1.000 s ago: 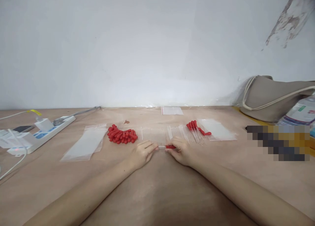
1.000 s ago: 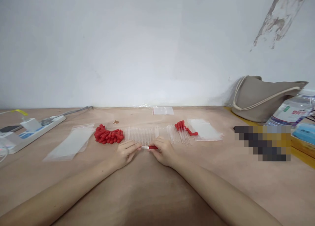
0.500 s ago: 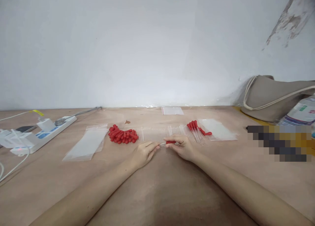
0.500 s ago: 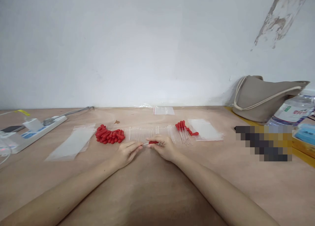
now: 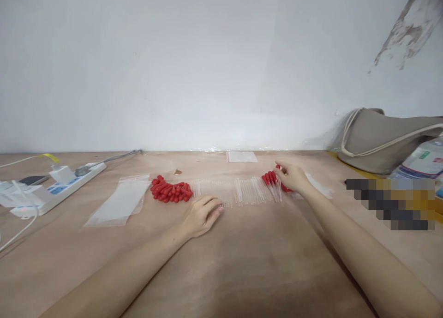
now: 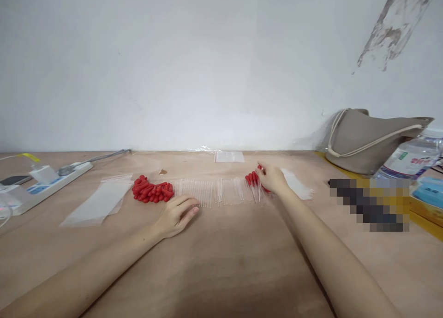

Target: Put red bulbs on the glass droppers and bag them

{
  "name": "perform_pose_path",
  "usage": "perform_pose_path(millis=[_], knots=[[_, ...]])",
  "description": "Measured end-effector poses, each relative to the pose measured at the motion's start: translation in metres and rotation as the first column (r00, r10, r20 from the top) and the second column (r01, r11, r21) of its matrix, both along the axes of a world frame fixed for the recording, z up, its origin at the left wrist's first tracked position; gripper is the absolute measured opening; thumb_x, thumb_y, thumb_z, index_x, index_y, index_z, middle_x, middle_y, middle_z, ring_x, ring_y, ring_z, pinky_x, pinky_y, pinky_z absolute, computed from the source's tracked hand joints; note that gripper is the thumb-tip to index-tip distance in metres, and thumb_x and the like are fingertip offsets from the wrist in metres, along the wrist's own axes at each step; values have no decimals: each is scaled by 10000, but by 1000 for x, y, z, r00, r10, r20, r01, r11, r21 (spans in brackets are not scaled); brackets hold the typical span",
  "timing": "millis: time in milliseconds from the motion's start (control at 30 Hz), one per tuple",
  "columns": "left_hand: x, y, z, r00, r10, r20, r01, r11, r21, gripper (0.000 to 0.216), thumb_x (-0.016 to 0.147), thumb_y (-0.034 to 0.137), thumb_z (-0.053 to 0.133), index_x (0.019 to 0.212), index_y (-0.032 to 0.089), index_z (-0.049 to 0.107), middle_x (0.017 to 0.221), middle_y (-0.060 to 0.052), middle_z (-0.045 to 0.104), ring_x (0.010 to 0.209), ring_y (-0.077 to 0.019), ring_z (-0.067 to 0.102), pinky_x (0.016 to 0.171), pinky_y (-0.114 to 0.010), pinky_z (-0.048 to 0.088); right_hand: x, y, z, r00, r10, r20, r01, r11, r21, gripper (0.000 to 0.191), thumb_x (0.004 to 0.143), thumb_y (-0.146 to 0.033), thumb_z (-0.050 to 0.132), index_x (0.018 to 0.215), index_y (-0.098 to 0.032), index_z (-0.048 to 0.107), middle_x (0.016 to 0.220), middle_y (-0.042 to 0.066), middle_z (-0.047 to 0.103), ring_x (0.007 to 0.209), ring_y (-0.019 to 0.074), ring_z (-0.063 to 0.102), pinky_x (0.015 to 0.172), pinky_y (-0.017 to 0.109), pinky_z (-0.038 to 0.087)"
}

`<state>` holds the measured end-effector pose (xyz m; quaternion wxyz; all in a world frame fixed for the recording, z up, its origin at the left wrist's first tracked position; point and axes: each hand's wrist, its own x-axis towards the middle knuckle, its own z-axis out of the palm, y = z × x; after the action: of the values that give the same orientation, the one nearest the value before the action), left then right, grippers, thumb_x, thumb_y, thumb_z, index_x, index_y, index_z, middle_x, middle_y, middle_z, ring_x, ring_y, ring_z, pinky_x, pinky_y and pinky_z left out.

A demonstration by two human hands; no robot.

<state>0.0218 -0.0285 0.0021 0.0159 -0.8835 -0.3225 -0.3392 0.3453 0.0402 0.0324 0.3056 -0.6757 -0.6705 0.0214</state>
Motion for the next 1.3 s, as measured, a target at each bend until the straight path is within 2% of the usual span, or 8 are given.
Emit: perform_pose_path(millis=[133,267,367,467,600,667,1067,1300], knots=[[0,0,1,1000,7,-10,-7,1000,-7,191,844,244,424,922,170,582,875,-65,608,794,-161,566,711,-292,445,-7,1,-14,983,10,181,0,998,-57,437,819,-380,373,1192,-189,495,917,98,643,836,226,574,665,295,393],[-1,0,0,1000,3,-11,-3,1000,-7,192,847,243,419,916,166,581,860,-65,606,780,-158,565,697,-286,444,-6,4,-13,986,-51,156,62,996,-68,478,811,-459,355,1195,-201,477,881,92,651,816,225,584,634,290,389],[-1,0,-1,1000,5,-10,-5,1000,-7,189,846,242,421,911,164,580,850,-61,605,770,-153,564,690,-279,442,9,6,-9,978,-165,127,177,980,-93,368,787,-423,399,985,-186,599,837,86,654,780,210,587,600,269,380],[-1,0,-1,1000,2,-10,-2,1000,-5,189,846,244,420,910,167,581,845,-59,601,759,-151,560,680,-276,439,21,5,-9,966,-226,126,247,950,-192,275,728,-407,481,750,-177,630,759,77,652,720,196,586,556,250,367],[0,0,0,1000,10,6,-10,1000,5,173,838,245,437,886,169,585,833,-57,596,756,-155,549,690,-286,430,23,2,-11,977,-204,58,210,898,-388,325,674,-475,534,620,-163,606,609,52,624,580,163,568,515,242,364],[0,0,0,1000,19,3,-19,1000,11,167,833,250,446,872,169,587,822,-57,595,759,-159,545,699,-294,426,21,2,-12,979,-200,46,200,879,-432,353,668,-489,535,583,-152,599,566,52,607,537,160,559,502,248,365],[1,-1,3,997,62,-44,-61,998,20,187,831,266,443,819,169,602,825,-61,585,768,-163,529,702,-302,406,25,12,-16,960,-244,139,281,849,-447,336,665,-437,540,601,-116,620,548,90,581,547,187,564,505,261,372],[2,-2,5,987,158,-9,-157,985,72,136,792,254,481,792,176,592,844,-53,580,800,-181,496,709,-323,367,31,7,-3,945,-299,131,326,858,-397,267,682,-357,504,559,-152,624,541,88,585,563,198,566,495,260,356]])
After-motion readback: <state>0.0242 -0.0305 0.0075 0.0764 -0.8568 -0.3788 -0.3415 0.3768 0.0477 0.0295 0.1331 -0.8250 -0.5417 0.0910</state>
